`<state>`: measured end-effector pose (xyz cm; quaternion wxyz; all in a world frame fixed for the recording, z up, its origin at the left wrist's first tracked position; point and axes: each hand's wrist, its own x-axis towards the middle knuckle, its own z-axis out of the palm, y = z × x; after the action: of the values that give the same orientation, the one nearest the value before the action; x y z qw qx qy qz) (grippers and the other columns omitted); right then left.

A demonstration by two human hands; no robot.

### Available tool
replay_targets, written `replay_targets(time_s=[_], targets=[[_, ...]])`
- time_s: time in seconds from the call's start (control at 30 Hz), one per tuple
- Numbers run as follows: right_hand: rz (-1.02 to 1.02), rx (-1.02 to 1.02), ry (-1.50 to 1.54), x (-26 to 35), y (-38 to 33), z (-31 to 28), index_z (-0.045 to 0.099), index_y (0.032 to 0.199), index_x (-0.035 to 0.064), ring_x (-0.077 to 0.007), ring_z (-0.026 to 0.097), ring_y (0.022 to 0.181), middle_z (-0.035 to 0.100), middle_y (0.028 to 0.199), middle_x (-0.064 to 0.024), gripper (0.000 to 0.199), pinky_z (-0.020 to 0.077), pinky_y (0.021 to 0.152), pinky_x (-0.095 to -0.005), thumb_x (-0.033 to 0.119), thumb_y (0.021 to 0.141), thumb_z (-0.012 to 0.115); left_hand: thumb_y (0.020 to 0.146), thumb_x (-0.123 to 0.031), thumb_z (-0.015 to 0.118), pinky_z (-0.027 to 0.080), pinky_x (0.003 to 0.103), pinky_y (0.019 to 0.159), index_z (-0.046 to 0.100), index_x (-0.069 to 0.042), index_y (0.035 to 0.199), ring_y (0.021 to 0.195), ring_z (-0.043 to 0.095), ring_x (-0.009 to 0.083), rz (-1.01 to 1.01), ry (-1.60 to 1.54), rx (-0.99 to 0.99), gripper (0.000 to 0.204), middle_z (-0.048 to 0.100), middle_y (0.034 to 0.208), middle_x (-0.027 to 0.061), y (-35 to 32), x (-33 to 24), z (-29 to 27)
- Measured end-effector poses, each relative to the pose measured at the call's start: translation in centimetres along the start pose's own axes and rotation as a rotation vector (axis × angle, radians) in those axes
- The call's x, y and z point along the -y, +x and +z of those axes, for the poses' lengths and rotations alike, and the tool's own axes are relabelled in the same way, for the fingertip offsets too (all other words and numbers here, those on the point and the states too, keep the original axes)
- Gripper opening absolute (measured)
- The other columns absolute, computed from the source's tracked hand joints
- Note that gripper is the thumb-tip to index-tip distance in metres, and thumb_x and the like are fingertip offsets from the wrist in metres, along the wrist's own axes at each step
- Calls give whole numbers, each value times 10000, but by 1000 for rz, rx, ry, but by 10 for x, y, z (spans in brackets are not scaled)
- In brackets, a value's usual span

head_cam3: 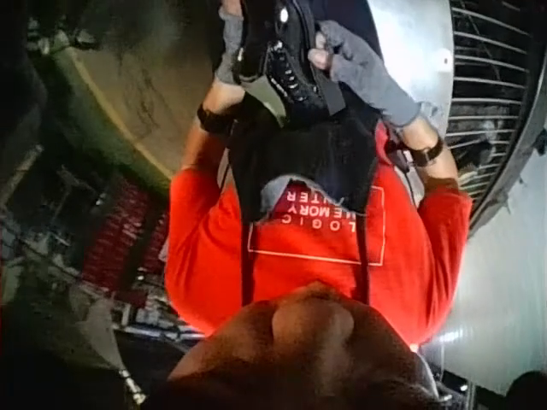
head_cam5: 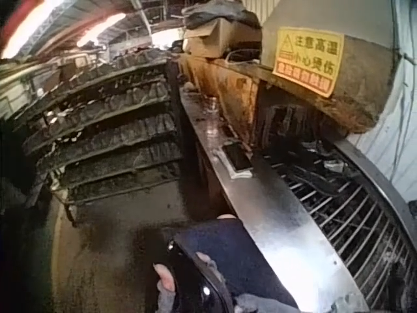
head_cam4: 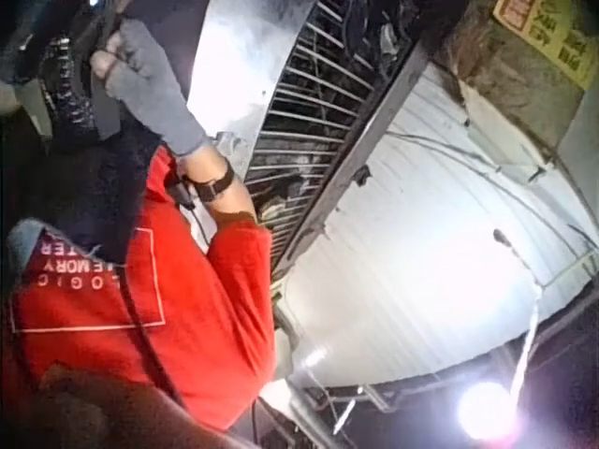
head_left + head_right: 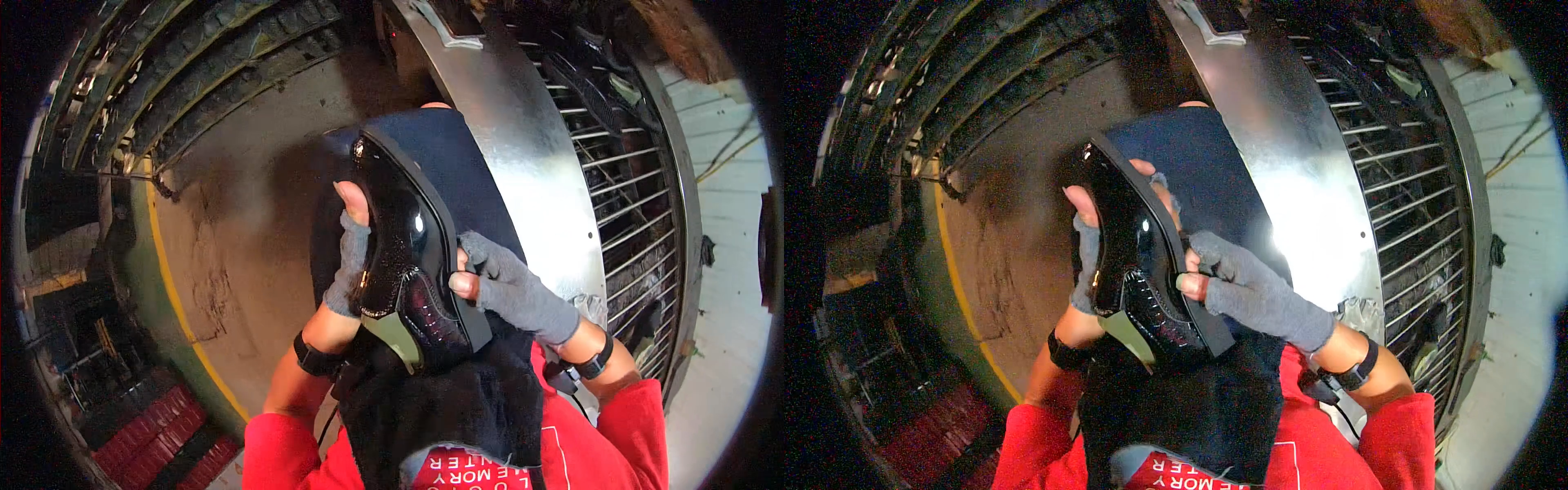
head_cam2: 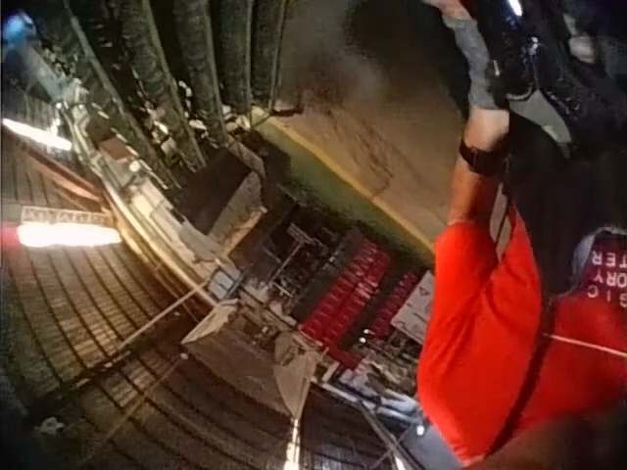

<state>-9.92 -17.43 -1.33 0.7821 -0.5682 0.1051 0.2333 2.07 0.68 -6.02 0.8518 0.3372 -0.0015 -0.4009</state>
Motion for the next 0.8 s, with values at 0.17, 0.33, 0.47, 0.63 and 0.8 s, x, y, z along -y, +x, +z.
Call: replay_targets(time_s=[0.17, 0.33, 0.47, 0.63, 0.8], targets=[[-245, -78, -100, 2, 8, -2, 515, 1300, 76, -78, 494, 916, 505, 1011, 27, 441, 443, 813, -264, 204, 950, 750, 888, -920, 322, 592, 345, 856, 583, -43, 1251, 973, 686, 205, -126, 119, 65, 984, 700, 1122, 109, -23, -10, 8], [-571, -261, -412, 45, 21, 36, 347, 1598, -12, -291, 549, 1343, 536, 1478, -218, 901, 417, 1133, -381, 224, 863, 811, 985, -768, 481, 508, 389, 1076, 438, -22, 1527, 1280, 612, 244, 135, 305, -172, 923, 573, 1464, 134, -44, -11, 36], [-644, -292, -439, 46, 12, 48, 389, 1579, -25, -324, 611, 1322, 590, 1441, -227, 814, 455, 1104, -360, 177, 892, 775, 950, -835, 433, 481, 458, 1136, 385, -83, 1593, 1368, 564, 314, 205, 478, -203, 991, 539, 1531, 138, -66, -4, 27], [-633, -144, -392, 81, 23, 41, 386, 1581, -24, -244, 610, 1300, 621, 1416, -190, 829, 448, 1118, -367, 283, 903, 752, 918, -558, 764, 446, 455, 1180, 298, -118, 1634, 1388, 541, 311, 296, 487, -245, 961, 455, 1593, 124, -66, 6, 30], [-644, -229, -570, 88, 20, 42, 539, 1474, 0, -266, 688, 1141, 702, 1207, -169, 642, 499, 1033, -351, 195, 914, 785, 999, -524, 682, 475, 416, 1132, 288, -67, 1631, 1333, 560, 263, 369, 671, -216, 874, 488, 1540, 155, -68, -9, 43]])
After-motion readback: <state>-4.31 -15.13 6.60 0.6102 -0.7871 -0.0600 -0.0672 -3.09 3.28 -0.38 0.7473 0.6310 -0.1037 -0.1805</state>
